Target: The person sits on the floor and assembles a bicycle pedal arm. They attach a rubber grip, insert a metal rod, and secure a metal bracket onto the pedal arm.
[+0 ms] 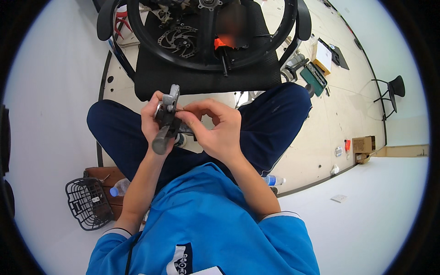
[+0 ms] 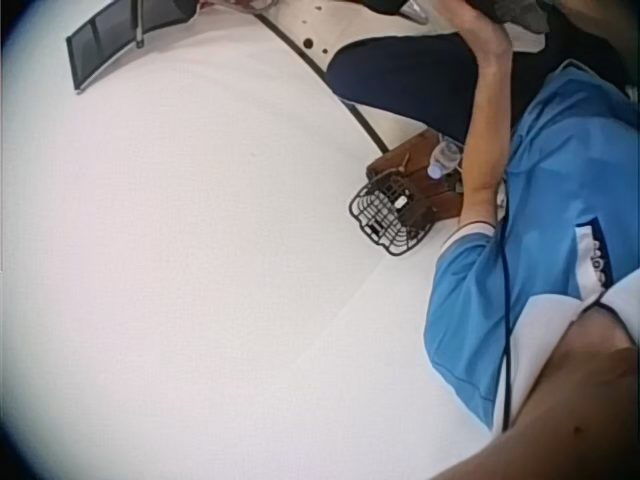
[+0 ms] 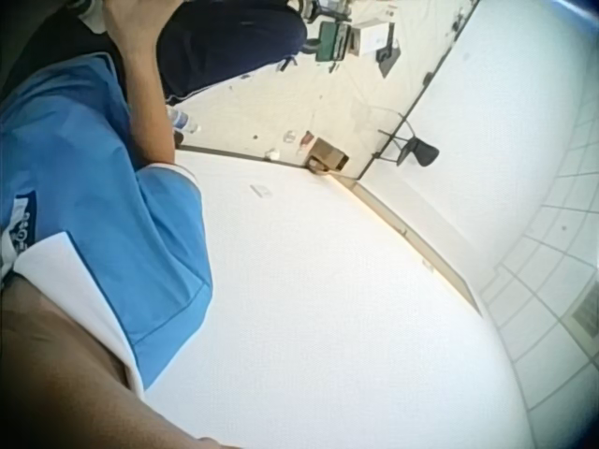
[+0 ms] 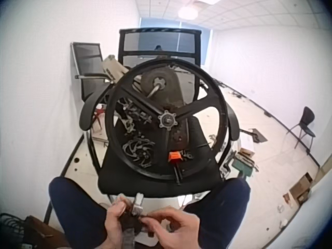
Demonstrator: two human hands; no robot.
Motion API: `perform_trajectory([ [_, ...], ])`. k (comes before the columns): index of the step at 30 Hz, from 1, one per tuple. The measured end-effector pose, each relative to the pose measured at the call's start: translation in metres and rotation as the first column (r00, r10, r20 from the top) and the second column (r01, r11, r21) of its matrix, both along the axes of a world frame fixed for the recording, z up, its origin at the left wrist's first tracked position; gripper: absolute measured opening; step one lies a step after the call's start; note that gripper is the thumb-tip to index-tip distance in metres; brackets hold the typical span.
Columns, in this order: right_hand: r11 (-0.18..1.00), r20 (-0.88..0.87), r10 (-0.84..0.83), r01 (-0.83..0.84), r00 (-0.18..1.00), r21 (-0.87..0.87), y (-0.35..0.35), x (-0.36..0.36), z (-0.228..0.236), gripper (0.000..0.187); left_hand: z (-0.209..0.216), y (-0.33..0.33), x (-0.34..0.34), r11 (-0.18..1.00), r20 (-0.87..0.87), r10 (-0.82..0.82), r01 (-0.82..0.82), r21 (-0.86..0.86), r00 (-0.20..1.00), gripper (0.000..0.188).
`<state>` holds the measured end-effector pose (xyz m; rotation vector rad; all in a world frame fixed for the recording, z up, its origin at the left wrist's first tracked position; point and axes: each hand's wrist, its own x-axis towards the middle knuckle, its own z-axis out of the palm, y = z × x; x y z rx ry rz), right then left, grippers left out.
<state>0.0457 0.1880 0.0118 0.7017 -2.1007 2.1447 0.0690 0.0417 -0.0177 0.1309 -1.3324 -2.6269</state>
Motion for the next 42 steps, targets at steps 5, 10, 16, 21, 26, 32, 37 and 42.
perform_trajectory([
  [5, 0.996, 0.216, 0.031, -0.012, 0.976, -0.088, -0.002, -0.005, -0.001, 0.012, 0.001, -0.003, -0.001, 0.970, -0.037, 0.058, -0.065, -0.235, 0.998, 0.022],
  [10, 0.999, 0.236, -0.012, 0.023, 0.972, -0.045, 0.001, -0.016, -0.022, 0.010, 0.003, -0.001, -0.003, 0.919, -0.043, 0.109, -0.117, -0.376, 0.993, 0.022],
  [16, 0.999, 0.229, 0.037, -0.034, 0.973, -0.019, -0.007, -0.028, -0.044, 0.009, -0.013, -0.016, -0.003, 0.974, 0.192, -0.138, 0.168, -0.154, 0.972, 0.023],
  [21, 0.999, 0.162, 0.000, -0.007, 0.987, 0.041, -0.018, -0.028, -0.045, 0.010, -0.013, -0.041, -0.016, 0.952, 0.150, -0.272, 0.289, -0.103, 0.950, 0.035],
  [26, 1.000, 0.151, 0.001, 0.000, 0.989, -0.007, -0.026, -0.032, -0.030, 0.012, -0.001, -0.054, -0.036, 0.928, 0.139, -0.310, 0.331, -0.168, 0.941, 0.033],
  [32, 0.990, -0.056, -0.023, 0.031, 0.998, 0.141, -0.021, -0.037, -0.026, 0.015, 0.008, -0.057, -0.043, 0.937, 0.192, -0.289, 0.318, -0.145, 0.938, 0.037],
  [37, 0.965, -0.360, -0.076, 0.159, 0.930, 0.207, -0.015, -0.038, -0.001, 0.014, 0.042, -0.052, -0.044, 0.918, 0.116, -0.362, 0.376, -0.130, 0.925, 0.033],
  [42, 0.964, -0.449, -0.063, 0.171, 0.891, 0.204, -0.008, -0.052, 0.015, 0.012, 0.061, -0.047, -0.065, 0.871, 0.143, -0.453, 0.471, -0.143, 0.880, 0.041],
])
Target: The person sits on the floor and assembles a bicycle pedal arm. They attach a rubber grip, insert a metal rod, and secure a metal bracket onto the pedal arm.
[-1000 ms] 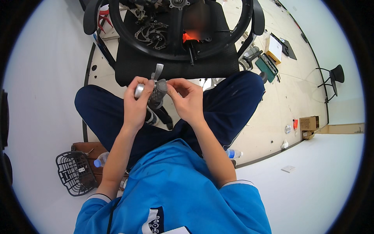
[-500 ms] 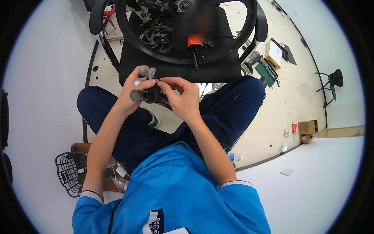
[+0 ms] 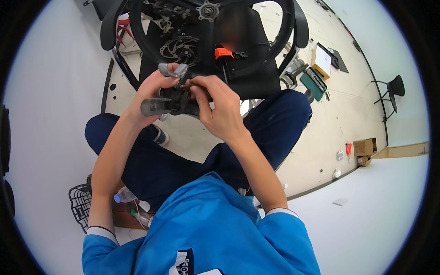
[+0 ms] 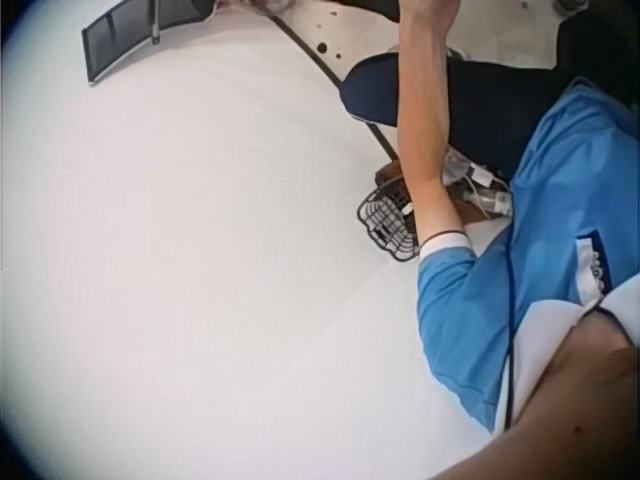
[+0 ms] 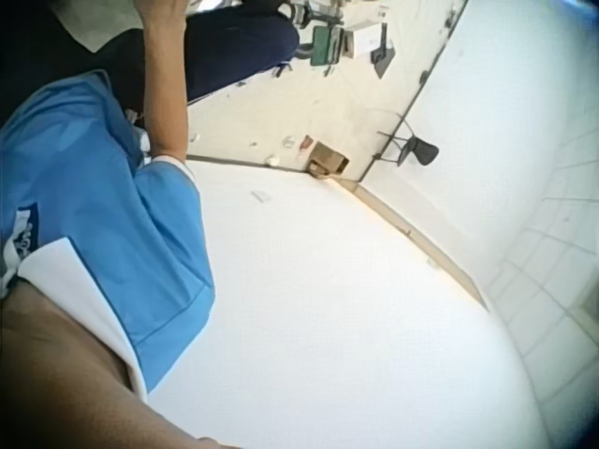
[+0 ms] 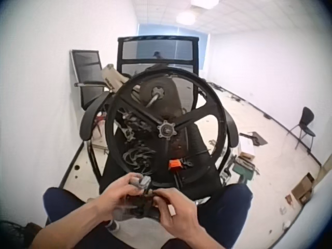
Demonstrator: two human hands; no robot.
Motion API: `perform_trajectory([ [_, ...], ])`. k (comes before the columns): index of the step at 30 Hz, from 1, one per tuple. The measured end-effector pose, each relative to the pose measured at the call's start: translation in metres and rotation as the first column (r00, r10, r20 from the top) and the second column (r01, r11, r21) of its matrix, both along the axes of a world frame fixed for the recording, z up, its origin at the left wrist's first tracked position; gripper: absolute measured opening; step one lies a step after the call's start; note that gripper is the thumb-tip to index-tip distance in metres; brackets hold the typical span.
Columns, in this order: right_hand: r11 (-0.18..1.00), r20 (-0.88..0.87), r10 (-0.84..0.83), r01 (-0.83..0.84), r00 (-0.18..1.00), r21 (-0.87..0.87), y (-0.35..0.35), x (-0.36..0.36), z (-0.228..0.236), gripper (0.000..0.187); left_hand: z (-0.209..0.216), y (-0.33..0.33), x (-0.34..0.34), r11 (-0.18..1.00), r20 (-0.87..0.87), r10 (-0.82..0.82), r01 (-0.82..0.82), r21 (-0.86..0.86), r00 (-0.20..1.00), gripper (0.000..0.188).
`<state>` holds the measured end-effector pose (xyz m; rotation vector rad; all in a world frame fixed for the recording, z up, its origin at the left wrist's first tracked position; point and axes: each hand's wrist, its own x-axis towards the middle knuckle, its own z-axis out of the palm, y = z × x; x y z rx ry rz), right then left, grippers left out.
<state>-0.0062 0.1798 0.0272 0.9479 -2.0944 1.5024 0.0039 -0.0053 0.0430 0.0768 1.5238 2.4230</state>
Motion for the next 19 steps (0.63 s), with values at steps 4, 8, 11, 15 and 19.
perform_trajectory([
  [4, 0.997, -0.035, -0.050, 0.052, 0.998, 0.055, 0.010, -0.013, -0.002, 0.010, -0.003, 0.010, -0.017, 0.996, -0.003, -0.025, 0.025, -0.083, 1.000, 0.045],
  [8, 0.997, 0.005, -0.068, 0.068, 0.998, 0.029, 0.015, -0.012, -0.013, 0.010, -0.016, 0.017, -0.016, 1.000, -0.004, -0.009, 0.008, -0.024, 1.000, 0.047],
  [11, 0.997, -0.015, -0.067, 0.068, 0.998, 0.041, 0.013, -0.010, -0.016, 0.011, -0.021, 0.015, -0.010, 0.999, -0.007, 0.049, -0.049, -0.022, 0.999, 0.044],
  [15, 0.993, -0.117, -0.040, 0.052, 0.992, 0.103, 0.002, -0.008, -0.013, 0.013, -0.030, 0.004, -0.004, 0.990, -0.026, 0.121, -0.122, -0.068, 0.992, 0.044],
  [19, 0.994, 0.033, -0.036, 0.032, 0.999, 0.106, -0.007, -0.008, -0.019, 0.012, -0.048, -0.009, -0.008, 0.993, -0.059, 0.094, -0.098, -0.061, 0.994, 0.049],
])
